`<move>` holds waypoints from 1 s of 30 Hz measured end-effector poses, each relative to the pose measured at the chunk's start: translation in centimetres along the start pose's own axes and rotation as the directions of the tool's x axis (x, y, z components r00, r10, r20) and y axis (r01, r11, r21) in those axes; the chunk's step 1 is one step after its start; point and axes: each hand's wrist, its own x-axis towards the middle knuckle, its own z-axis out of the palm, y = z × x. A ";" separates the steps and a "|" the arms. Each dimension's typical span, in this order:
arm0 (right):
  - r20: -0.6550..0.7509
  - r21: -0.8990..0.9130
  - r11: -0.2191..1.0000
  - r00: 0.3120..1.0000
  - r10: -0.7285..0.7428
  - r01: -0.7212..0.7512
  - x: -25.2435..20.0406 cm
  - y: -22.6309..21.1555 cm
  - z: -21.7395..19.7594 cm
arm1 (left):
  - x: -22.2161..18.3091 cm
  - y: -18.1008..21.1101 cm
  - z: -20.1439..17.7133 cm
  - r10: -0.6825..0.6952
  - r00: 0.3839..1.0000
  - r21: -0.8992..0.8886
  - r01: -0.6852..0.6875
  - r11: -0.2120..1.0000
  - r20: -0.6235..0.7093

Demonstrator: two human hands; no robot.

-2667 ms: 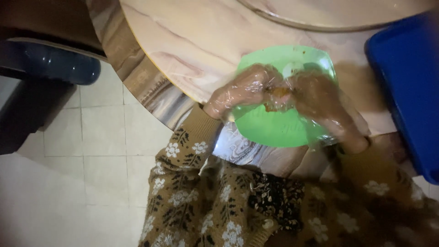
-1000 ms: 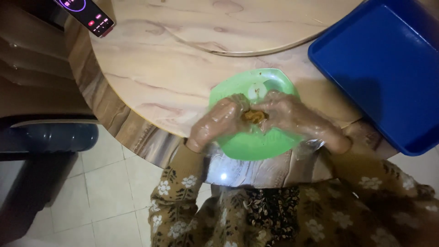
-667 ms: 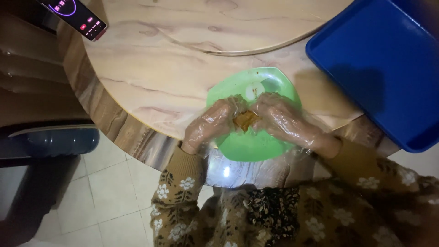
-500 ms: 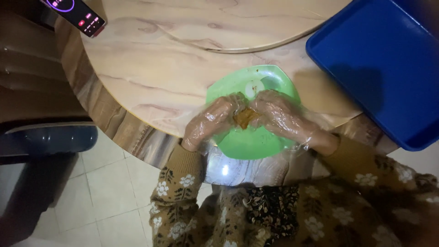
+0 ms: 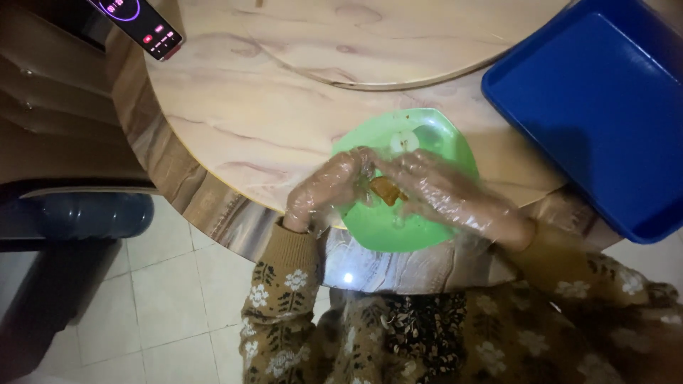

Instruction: Kneading a small ball of dough on a green plate using both hands while wearing plastic gloves.

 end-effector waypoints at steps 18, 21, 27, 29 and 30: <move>0.100 -0.219 0.972 0.989 0.113 -0.089 0.2 3.4 0.4 | 1.3 6.5 -0.9 -0.342 0.929 0.079 0.334 0.939 0.141; 0.034 -0.202 0.978 0.998 0.060 -0.051 0.7 0.7 -2.2 | 1.2 5.8 -0.8 -0.310 0.945 0.073 0.304 0.950 0.106; 0.006 0.140 0.990 1.000 -0.007 0.006 1.8 -1.9 -5.4 | 1.1 7.4 -1.1 -0.239 0.962 -0.026 0.245 0.969 0.130; 0.003 0.104 0.995 1.000 0.001 -0.002 1.9 -2.0 -5.5 | 0.7 4.5 -0.8 -0.101 0.992 0.030 0.099 0.995 0.082; 0.005 0.103 0.995 1.000 0.002 -0.002 2.0 -2.0 -5.6 | 1.0 5.5 -1.0 -0.100 0.992 0.028 0.098 0.995 0.081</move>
